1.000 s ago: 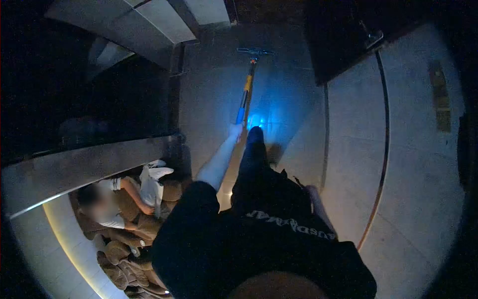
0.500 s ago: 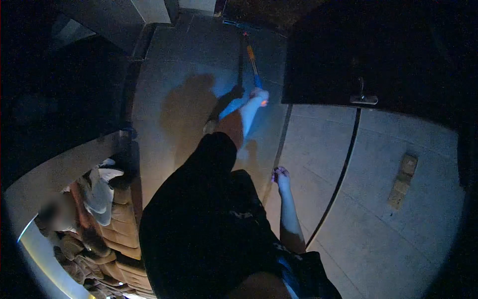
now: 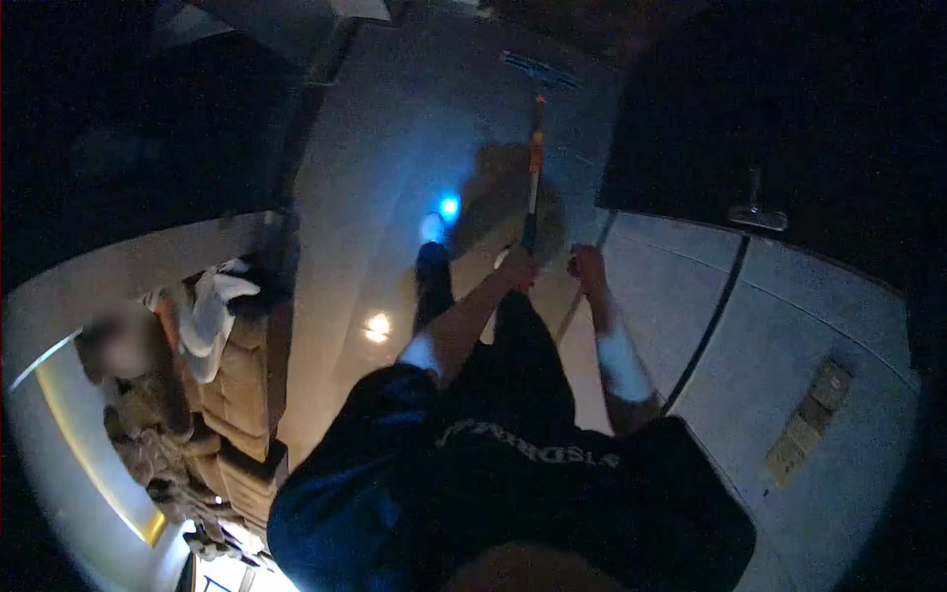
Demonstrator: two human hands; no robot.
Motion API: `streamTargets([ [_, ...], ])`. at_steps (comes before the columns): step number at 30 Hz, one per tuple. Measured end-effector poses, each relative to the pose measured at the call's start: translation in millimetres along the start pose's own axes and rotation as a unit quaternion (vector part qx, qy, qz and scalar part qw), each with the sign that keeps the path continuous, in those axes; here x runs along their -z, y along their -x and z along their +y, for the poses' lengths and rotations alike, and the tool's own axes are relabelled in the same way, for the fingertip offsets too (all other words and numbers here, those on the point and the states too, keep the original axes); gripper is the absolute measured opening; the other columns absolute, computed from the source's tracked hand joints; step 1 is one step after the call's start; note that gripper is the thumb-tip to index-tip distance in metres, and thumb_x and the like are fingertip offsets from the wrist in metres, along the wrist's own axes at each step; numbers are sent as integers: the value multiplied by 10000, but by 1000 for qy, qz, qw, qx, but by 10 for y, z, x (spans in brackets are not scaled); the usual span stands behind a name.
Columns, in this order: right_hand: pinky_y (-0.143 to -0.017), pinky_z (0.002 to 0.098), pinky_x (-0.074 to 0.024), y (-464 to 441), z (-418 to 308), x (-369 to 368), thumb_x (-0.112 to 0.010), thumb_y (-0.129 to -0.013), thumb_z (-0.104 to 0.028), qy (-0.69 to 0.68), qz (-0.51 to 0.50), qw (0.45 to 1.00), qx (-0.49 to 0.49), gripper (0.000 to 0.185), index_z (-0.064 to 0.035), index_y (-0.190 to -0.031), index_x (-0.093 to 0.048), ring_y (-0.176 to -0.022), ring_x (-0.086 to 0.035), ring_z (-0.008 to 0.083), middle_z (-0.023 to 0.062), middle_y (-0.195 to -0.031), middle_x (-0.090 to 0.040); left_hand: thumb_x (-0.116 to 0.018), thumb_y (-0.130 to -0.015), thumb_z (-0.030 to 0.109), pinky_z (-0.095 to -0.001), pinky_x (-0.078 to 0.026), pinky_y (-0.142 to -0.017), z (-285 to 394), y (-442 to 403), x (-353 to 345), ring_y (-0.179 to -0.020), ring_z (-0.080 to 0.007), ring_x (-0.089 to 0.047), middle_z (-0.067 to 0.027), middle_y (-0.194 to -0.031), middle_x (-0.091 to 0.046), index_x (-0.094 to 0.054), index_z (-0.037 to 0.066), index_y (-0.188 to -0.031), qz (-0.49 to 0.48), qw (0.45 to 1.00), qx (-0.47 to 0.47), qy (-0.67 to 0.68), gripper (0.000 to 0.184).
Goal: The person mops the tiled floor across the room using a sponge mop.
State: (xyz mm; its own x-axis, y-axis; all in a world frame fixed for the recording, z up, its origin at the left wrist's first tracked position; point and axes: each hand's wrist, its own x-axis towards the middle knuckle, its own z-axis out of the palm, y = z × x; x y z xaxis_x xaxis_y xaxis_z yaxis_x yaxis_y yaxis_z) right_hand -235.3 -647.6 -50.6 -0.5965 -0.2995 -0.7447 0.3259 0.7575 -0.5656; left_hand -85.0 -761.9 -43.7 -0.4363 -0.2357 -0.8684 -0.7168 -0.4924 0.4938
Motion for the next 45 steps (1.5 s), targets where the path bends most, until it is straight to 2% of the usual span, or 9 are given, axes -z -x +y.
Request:
streamTargets([
  [3,-491,328,-411,-1101,555,-208,-446,-798,-471,198,-145,954,170,381,-99,-833,-521,-547,-486,180,40,-652,-510,-545,-711,105,-356,-479,-435,-309,463,-157,-490,-191,-545,-74,-650,-500,-415,56,-969,9,999,5,-42,293],
  [10,-567,381,-460,-519,417,-716,-482,-776,-472,114,-126,979,-113,436,-89,-982,-498,-573,-526,223,82,-772,-549,-487,-714,40,-287,-473,-380,-1068,1461,-521,-451,-157,-534,-76,-615,-488,-338,-4,-1053,12,998,58,-12,372],
  [14,-525,446,-485,-208,771,-1022,-493,-789,-400,164,-178,957,-159,354,-105,-985,-500,-640,-569,252,118,-798,-555,-496,-720,70,-287,-462,-374,-1424,2071,-872,-461,-162,-538,-79,-617,-493,-353,-8,-1059,76,993,73,46,376],
  [18,-526,441,-491,-342,1802,-1369,-471,-800,-362,224,-186,957,-12,281,-108,-918,-497,-671,-589,251,91,-772,-567,-515,-703,67,-307,-428,-368,-1620,2711,-1057,-467,-182,-539,-113,-635,-525,-387,-6,-1022,93,990,102,-8,352],
  [31,-461,396,-495,2256,3333,-1655,-472,-809,-266,369,-281,879,-112,240,-34,-865,-482,-537,-580,262,122,-714,-564,-482,-752,208,-425,-457,-682,-3848,4594,-1552,-772,-381,-558,-236,-802,-546,-469,-50,-848,120,941,-30,-314,275],
  [35,-457,414,-490,2798,3728,-1861,-404,-822,-260,338,-371,850,-158,283,11,-874,-465,-526,-580,287,152,-675,-552,-508,-673,81,-437,-466,-684,-4674,5031,-1625,-719,-389,-552,-202,-730,-551,-563,-60,-760,191,957,1,-220,174],
  [39,-426,451,-431,3179,4085,-2396,-460,-729,-182,563,-452,692,-20,220,-16,-607,-539,-509,-578,273,150,-668,-591,-515,-709,104,-436,-459,-653,-4506,5969,-1129,-724,-388,-559,-204,-747,-568,-525,-49,-794,112,961,13,-251,175],
  [40,-411,337,-444,3398,4064,-2301,-430,-759,-217,418,-473,738,-238,255,-17,-693,-575,-511,-581,263,165,-650,-593,-520,-726,125,-436,-455,-643,-4628,6058,-1054,-722,-384,-562,-204,-743,-571,-509,-43,-808,111,965,26,-236,187],
  [45,-417,343,-449,3963,3909,-2775,-352,-796,-248,500,-444,734,-124,355,-9,-784,-615,-482,-573,222,138,-698,-620,-537,-793,248,-433,-435,-604,-5353,6144,-631,-710,-363,-574,-208,-711,-575,-474,-16,-822,181,976,92,-73,273],
])
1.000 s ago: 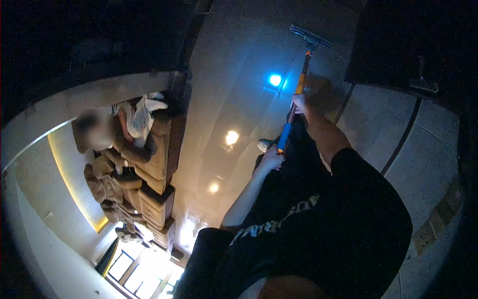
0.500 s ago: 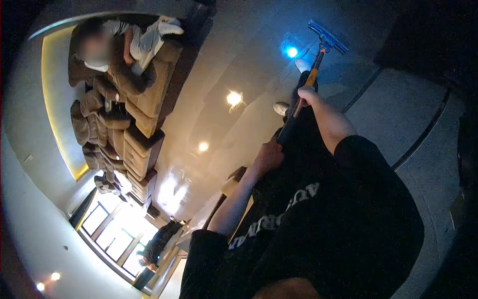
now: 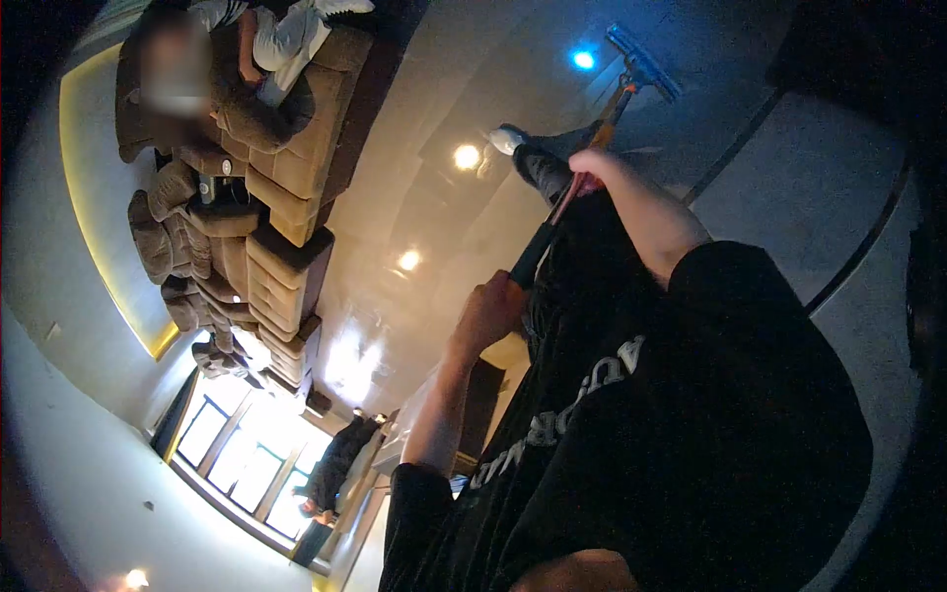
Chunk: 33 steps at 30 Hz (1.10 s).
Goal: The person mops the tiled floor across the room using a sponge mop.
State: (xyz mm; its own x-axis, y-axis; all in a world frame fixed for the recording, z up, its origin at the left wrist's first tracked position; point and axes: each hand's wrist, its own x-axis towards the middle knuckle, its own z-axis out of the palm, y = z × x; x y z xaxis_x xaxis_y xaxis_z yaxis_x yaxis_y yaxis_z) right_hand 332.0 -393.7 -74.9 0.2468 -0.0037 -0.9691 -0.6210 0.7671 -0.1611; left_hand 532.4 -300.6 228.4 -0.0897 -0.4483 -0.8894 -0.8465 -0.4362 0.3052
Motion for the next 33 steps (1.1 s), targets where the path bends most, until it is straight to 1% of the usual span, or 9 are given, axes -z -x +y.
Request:
streamTargets([
  [6,-457,387,-476,-66,-719,-392,-341,-812,-156,61,75,995,-4,315,36,-777,-588,-485,-587,237,171,-673,-607,-496,-826,292,-426,-452,-620,-662,-253,567,-746,-376,-565,-211,-741,-565,-491,-3,-857,-5,990,-111,-83,297],
  [10,-361,307,-411,-732,-757,-406,-390,-791,-221,15,-47,996,-70,298,11,-725,-566,-386,-504,197,129,-575,-554,-469,-837,282,-445,-458,-655,-680,-199,1130,-791,-383,-556,-221,-802,-555,-489,-14,-915,-52,988,-83,-118,307],
  [11,-503,383,-459,-163,-1094,-549,-465,-725,-103,20,100,995,-15,195,8,-738,-625,-589,-597,248,149,-696,-609,-474,-833,288,-451,-456,-657,-731,-196,1202,-790,-388,-556,-223,-800,-561,-488,-20,-913,-50,985,-93,-133,318],
  [14,-513,388,-456,-1253,-846,-725,-495,-694,-93,187,65,979,52,168,-4,-733,-632,-586,-592,249,144,-697,-609,-486,-827,298,-446,-458,-660,-835,-73,1398,-766,-388,-566,-222,-786,-579,-473,-35,-917,-45,995,4,-85,345],
  [18,-380,299,-414,-703,-1127,-1119,-464,-750,-213,-109,-15,987,-119,206,-39,-657,-523,-434,-506,200,120,-555,-523,-486,-827,291,-451,-456,-655,-1277,-3,1532,-735,-388,-576,-228,-743,-582,-461,-24,-913,-43,998,-16,-52,328],
  [20,-387,291,-414,-600,-1118,-1382,-485,-729,-192,-320,-13,947,22,157,-59,-651,-513,-443,-507,193,121,-573,-523,-475,-830,284,-469,-449,-644,-1472,22,1690,-716,-401,-570,-242,-685,-570,-457,-20,-870,-50,998,-43,-22,307],
  [22,-392,295,-419,-1316,-1143,-1562,-491,-720,-186,-47,38,994,-88,142,-62,-658,-519,-446,-513,188,118,-566,-514,-480,-830,285,-466,-447,-648,-1611,82,1803,-731,-394,-572,-239,-697,-573,-454,-15,-881,-67,996,-24,-46,305],
  [27,-369,312,-402,-319,-1817,-2324,-466,-743,-209,-228,179,956,-41,185,-49,-678,-532,-415,-491,164,84,-528,-495,-488,-829,297,-459,-445,-661,-2397,113,1978,-778,-387,-569,-242,-764,-573,-437,-8,-915,-92,991,-32,-88,321],
  [33,-382,324,-410,-649,-2028,-3016,-420,-786,-193,-215,148,965,-3,262,-3,-704,-581,-426,-508,170,121,-577,-545,-481,-831,297,-456,-441,-668,-3402,221,2105,-789,-395,-562,-234,-788,-569,-420,-5,-940,-123,985,-58,-105,326],
])
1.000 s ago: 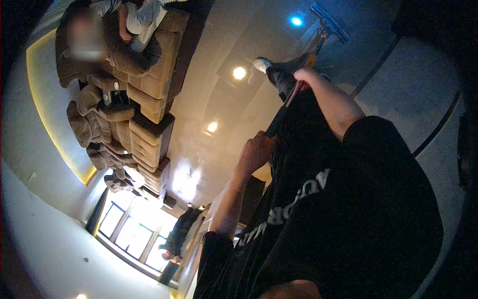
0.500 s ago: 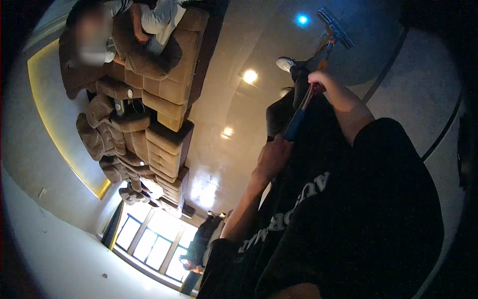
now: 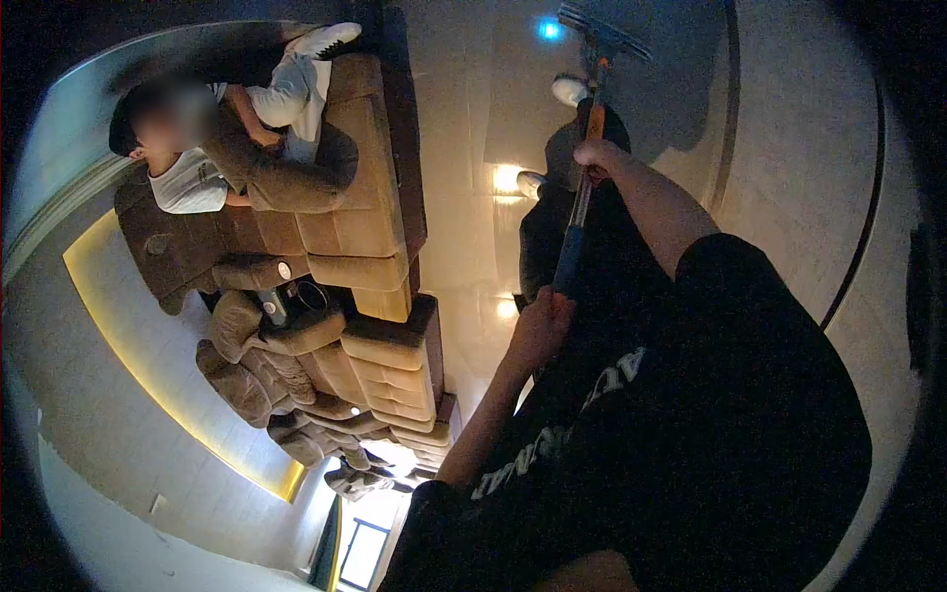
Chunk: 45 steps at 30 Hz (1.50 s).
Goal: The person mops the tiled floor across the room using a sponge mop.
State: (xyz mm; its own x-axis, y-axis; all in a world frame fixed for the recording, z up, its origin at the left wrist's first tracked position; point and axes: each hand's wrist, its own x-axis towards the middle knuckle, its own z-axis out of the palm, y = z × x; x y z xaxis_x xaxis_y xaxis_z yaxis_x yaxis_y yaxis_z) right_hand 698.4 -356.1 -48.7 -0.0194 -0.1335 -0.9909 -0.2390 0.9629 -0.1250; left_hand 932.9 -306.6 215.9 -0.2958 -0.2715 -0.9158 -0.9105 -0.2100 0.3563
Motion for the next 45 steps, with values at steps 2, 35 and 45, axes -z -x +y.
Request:
streamTargets([
  [2,-397,330,-423,-178,213,-514,-403,-801,-191,20,3,1000,-17,284,2,-711,-590,-432,-512,175,140,-614,-567,-480,-831,296,-445,-442,-667,-295,169,25,-786,-391,-563,-227,-781,-569,-420,-4,-949,-17,1000,2,11,327],
  [35,-395,328,-434,367,2608,-4715,-460,-749,-113,-27,-9,996,89,215,57,-763,-590,-452,-562,196,149,-619,-597,-510,-798,395,-436,-441,-716,-3682,2327,-2105,-864,-387,-555,-252,-877,-571,-472,26,-1008,27,992,55,-108,426],
  [45,-556,330,-498,888,2465,-5988,-472,-783,-170,76,-24,988,133,255,9,-911,-601,-580,-612,194,144,-750,-622,-521,-802,373,-420,-439,-716,-5499,2675,-1940,-850,-387,-559,-245,-890,-570,-439,19,-1067,23,992,4,-122,450],
])
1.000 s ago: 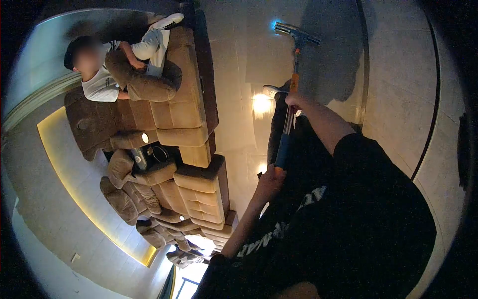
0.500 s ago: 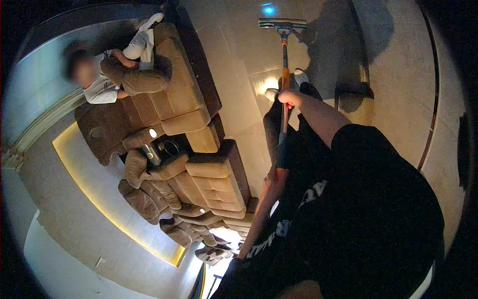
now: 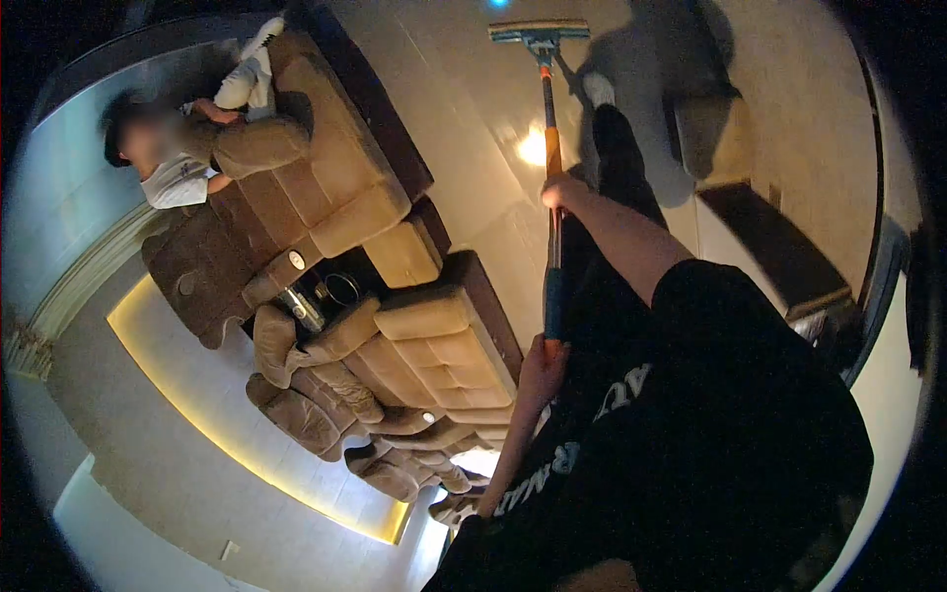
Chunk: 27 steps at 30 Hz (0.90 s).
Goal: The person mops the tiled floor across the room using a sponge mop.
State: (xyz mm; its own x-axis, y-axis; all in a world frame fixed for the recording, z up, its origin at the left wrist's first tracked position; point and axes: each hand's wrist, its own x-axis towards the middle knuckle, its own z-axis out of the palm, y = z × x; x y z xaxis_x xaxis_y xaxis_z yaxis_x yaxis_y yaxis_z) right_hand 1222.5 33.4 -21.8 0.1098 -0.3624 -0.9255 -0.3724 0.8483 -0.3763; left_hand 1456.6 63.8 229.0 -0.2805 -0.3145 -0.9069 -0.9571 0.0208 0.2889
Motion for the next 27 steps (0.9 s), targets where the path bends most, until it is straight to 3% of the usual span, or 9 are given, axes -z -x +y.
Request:
streamTargets([
  [4,-643,361,-492,-537,290,-919,-466,-753,-140,190,158,964,102,235,-21,-899,-608,-793,-612,210,113,-844,-626,-531,-801,347,-409,-438,-714,-205,315,-91,-845,-376,-562,-241,-872,-570,-439,5,-1051,-22,1000,11,7,434],
  [5,-687,362,-479,-262,145,-1018,-468,-750,-167,-13,150,987,-55,260,-41,-940,-594,-877,-587,215,120,-857,-621,-534,-800,343,-405,-438,-714,-254,424,-123,-846,-372,-562,-239,-870,-569,-439,2,-1046,-26,999,21,-7,432],
  [14,-537,331,-486,453,413,-2091,-456,-751,-166,-101,98,987,-80,298,14,-972,-544,-606,-609,193,128,-840,-617,-518,-804,337,-419,-425,-728,-1498,907,-1014,-869,-393,-539,-262,-891,-549,-417,-9,-1049,-44,999,3,28,436],
  [15,-659,329,-485,369,522,-2127,-517,-733,-206,-127,46,985,-106,380,-15,-1060,-532,-869,-594,237,120,-999,-588,-521,-800,338,-426,-424,-727,-1454,965,-1132,-871,-398,-535,-262,-897,-548,-418,-6,-1046,-44,999,19,-2,435],
  [18,-662,330,-487,565,760,-2588,-534,-710,-203,-112,153,974,-124,399,-12,-1061,-527,-882,-592,236,111,-979,-597,-532,-786,340,-443,-423,-722,-1492,1080,-1406,-873,-410,-525,-263,-909,-543,-423,5,-1040,-33,995,39,-89,434],
  [19,-552,308,-505,841,702,-2673,-518,-717,-104,-175,158,964,-120,474,22,-1163,-421,-666,-625,201,135,-861,-618,-537,-781,340,-446,-424,-717,-1650,1198,-1582,-871,-412,-522,-263,-908,-543,-425,10,-1037,-10,995,34,-90,433],
  [20,-659,334,-495,354,897,-3101,-553,-690,-196,-148,263,943,-138,395,0,-1032,-532,-868,-600,250,128,-939,-604,-542,-776,340,-448,-425,-713,-1804,1277,-1778,-868,-415,-520,-262,-907,-542,-426,14,-1035,13,995,29,-91,432],
  [22,-608,327,-503,652,1036,-3248,-562,-701,-182,-146,120,976,-109,339,-1,-986,-541,-789,-620,250,133,-877,-616,-570,-760,336,-403,-431,-685,-2384,1426,-2167,-793,-363,-541,-234,-847,-546,-428,9,-1004,-32,990,17,-135,432],
  [27,-556,293,-497,881,1268,-4146,-535,-781,-229,-83,183,972,-120,275,-38,-979,-551,-696,-632,196,99,-837,-631,-593,-771,226,-305,-406,-610,-2517,1981,-2659,-687,-170,-490,-134,-746,-520,-439,-2,-913,-10,998,0,67,310],
])
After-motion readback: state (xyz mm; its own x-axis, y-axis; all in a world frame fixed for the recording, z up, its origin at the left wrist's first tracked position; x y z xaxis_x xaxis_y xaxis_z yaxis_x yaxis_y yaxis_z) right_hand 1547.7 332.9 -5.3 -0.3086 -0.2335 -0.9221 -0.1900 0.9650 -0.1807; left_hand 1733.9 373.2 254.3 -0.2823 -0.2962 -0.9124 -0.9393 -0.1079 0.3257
